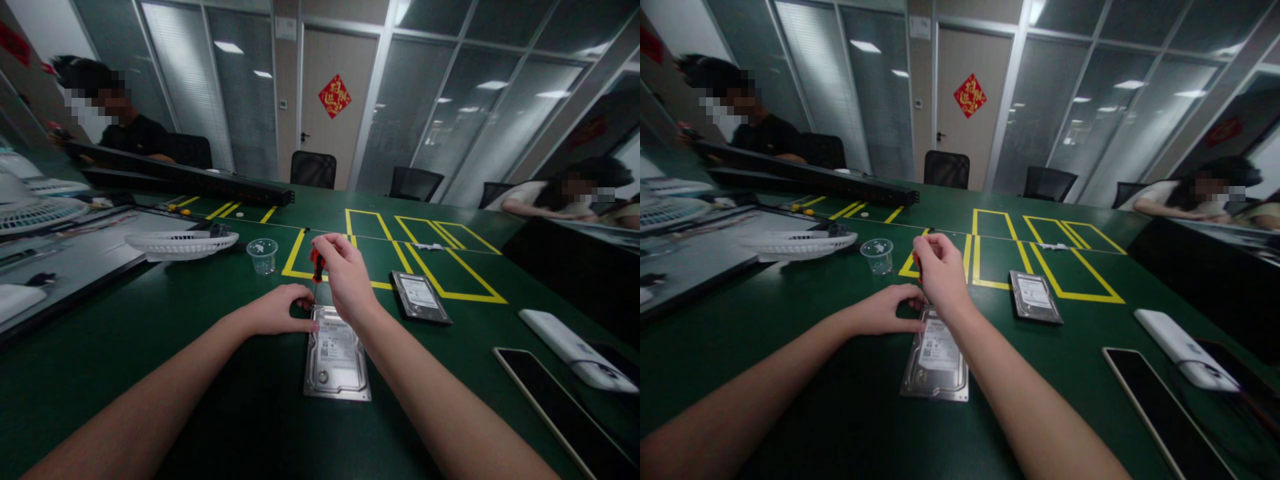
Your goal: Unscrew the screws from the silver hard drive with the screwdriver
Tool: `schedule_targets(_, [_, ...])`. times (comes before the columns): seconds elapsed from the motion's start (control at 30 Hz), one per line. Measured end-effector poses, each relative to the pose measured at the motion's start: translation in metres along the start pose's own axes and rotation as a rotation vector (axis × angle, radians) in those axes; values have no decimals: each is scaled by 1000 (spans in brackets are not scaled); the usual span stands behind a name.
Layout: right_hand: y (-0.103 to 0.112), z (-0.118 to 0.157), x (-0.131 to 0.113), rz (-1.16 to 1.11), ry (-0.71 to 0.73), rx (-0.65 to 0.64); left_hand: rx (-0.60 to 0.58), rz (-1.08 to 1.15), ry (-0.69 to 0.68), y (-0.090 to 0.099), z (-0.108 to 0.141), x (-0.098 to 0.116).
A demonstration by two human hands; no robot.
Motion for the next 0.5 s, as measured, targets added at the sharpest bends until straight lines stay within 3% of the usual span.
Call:
schedule_targets(0.17, [2,1,4,9,-55,22,2,9,-1,1,0,1])
schedule_targets(0.5, [0,-1,0,-14,-5,3,-8,2,15,1,0,2])
Point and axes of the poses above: each hand's wrist, its own z-axis away from the middle knuckle, its own y-axis out of the back of the hand, x = y × z, the point moved 8 cm from there along -z, towards the middle knuckle, and after that the axes turned 9 degrees about z, right-handed, at the moved point
